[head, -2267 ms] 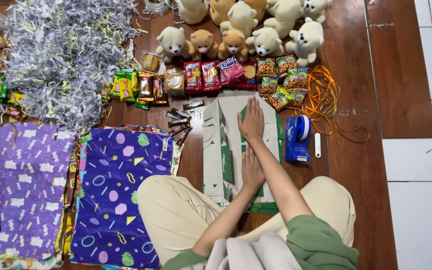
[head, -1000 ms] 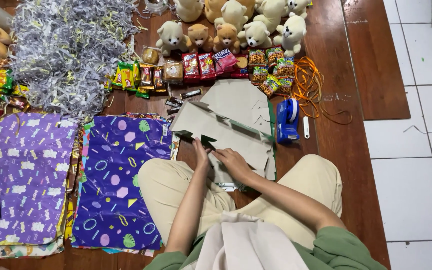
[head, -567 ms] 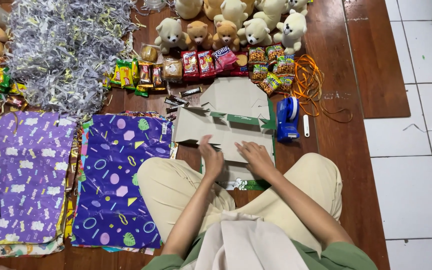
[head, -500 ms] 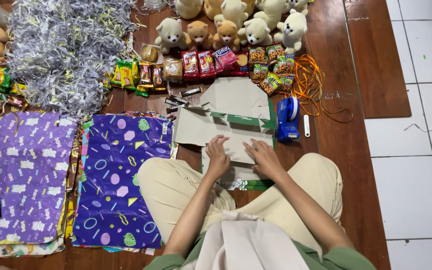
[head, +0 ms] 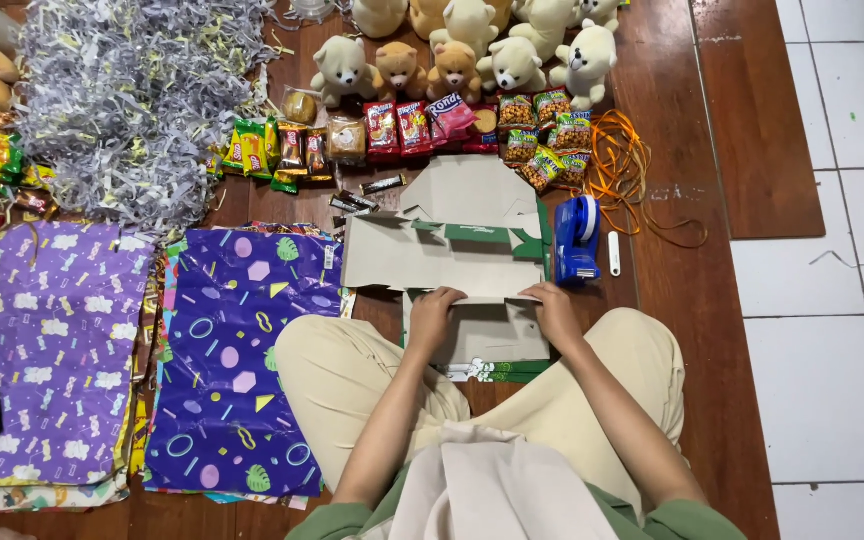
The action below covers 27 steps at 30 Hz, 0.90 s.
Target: Assembling a cardboard gift box by folding it along pre-scored lines.
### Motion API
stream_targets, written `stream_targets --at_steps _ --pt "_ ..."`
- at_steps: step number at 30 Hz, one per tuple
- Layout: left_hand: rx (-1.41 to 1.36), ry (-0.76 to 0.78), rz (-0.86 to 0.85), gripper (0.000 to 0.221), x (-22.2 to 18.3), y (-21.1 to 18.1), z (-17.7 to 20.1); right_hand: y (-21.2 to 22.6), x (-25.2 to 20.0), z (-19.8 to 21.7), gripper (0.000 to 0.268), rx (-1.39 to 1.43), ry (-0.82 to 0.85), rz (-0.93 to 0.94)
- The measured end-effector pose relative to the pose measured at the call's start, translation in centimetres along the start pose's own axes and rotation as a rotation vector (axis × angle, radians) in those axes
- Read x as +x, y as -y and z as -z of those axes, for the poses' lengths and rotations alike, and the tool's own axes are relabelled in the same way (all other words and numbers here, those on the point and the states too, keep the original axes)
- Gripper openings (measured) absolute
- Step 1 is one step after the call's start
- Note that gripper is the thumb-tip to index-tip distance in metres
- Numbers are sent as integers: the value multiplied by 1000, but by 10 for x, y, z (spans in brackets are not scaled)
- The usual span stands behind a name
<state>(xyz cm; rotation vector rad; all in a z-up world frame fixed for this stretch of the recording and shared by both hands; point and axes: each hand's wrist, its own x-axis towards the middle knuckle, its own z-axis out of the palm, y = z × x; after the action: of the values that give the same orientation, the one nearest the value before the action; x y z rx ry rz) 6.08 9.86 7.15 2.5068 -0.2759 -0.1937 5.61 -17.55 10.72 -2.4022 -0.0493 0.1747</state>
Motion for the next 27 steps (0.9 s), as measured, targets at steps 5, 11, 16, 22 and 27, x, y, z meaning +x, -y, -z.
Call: stream_targets --at_steps 5,11,16,22,27 --pt "-93 -116 18 30 7 -7 20 43 -5 10 48 18 -142 133" --pt "-251 0 103 34 -1 -3 33 67 -28 -7 39 -54 -187 220" --pt "-263 70 82 39 -8 -4 46 79 -42 -5 39 -71 -199 252" --pt "-272 149 22 38 -10 -14 54 95 -64 2 41 -54 -183 121" --pt "-267 209 13 38 -13 -18 53 106 -81 6 43 -84 -179 84"
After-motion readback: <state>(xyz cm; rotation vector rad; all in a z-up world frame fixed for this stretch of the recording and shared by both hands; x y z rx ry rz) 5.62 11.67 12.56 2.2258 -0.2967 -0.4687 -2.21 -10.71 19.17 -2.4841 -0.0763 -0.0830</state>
